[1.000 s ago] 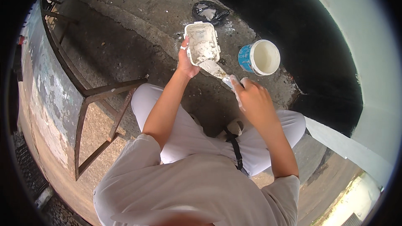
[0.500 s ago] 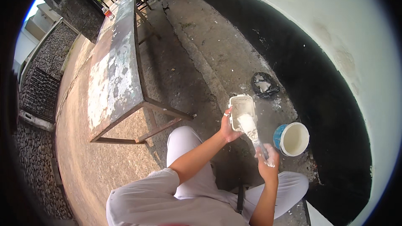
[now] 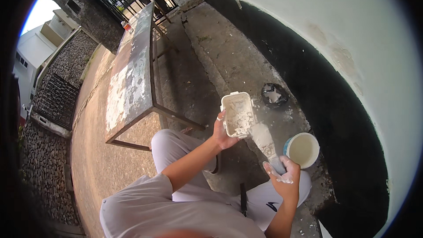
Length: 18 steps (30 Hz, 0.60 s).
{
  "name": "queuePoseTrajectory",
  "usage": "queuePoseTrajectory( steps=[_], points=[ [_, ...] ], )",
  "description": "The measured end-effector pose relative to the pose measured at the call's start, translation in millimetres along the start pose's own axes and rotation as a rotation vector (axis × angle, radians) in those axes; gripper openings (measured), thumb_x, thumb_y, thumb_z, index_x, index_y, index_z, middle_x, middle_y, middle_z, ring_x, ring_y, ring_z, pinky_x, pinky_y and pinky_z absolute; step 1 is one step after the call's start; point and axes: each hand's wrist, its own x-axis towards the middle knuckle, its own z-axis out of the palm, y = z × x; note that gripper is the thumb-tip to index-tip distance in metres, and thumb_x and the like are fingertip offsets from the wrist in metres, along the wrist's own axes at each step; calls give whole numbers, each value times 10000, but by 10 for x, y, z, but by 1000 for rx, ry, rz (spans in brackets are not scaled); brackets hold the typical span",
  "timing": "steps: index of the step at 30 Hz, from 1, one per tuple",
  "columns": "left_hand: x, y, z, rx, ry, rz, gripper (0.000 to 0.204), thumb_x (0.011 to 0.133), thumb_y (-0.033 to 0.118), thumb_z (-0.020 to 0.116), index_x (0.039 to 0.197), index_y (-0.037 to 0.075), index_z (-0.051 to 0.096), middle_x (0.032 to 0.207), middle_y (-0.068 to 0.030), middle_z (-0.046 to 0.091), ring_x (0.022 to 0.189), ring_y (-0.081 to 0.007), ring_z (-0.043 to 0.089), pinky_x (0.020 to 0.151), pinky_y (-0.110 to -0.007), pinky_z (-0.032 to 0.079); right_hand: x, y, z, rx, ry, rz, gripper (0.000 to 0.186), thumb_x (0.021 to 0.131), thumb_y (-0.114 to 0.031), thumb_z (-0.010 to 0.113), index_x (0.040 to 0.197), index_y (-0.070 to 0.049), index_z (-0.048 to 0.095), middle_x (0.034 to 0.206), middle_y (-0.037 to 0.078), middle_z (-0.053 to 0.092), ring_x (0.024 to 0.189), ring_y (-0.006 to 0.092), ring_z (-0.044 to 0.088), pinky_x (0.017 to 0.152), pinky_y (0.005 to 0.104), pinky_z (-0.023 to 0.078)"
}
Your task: The person applies plaster to a white wall using a putty knife.
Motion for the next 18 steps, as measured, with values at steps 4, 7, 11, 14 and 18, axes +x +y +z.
queuePoseTrajectory(
  steps=[4, 7, 11, 14, 18],
  points=[
    [-88, -134, -81, 89, 140, -113, 758, 962, 508, 550, 1549, 105, 289, 1516, -150, 437, 1365, -371, 468, 1114, -645, 383, 145, 19, 2, -54, -85, -17, 240, 827, -149, 802, 952, 28, 699, 689, 171, 643, 561, 238, 573, 594, 339, 474],
    [-71, -237, -310, 107, 152, -156, 767, 957, 519, 559, 1548, 107, 295, 1510, -149, 443, 1365, -372, 468, 1101, -659, 386, 113, 105, 138, -204, 88, -66, 305, 832, -143, 789, 1085, 7, 705, 775, 207, 686, 677, 370, 674, 649, 370, 514],
    [238, -360, -451, 136, 330, 57, 674, 925, 485, 595, 1470, 127, 427, 1393, -68, 565, 1259, -271, 555, 1034, -468, 450, 143, 120, 274, -315, 122, -16, 389, 891, -227, 734, 1225, -35, 676, 853, 228, 700, 816, 415, 687, 726, 430, 530],
    [337, -251, -380, 206, 222, 44, 702, 932, 476, 589, 1474, 68, 407, 1411, -98, 553, 1301, -278, 532, 1086, -472, 414, 161, 81, 378, -538, 90, 90, 414, 917, -329, 684, 1227, -55, 686, 780, 197, 691, 760, 398, 681, 693, 475, 518],
    [551, -537, -469, 163, 217, 80, 710, 915, 488, 590, 1470, 84, 409, 1405, -96, 558, 1274, -282, 560, 1071, -465, 437, 77, 200, 444, -643, 150, 162, 392, 885, -304, 702, 1171, -35, 704, 830, 187, 710, 772, 384, 689, 695, 477, 533]
  ],
)
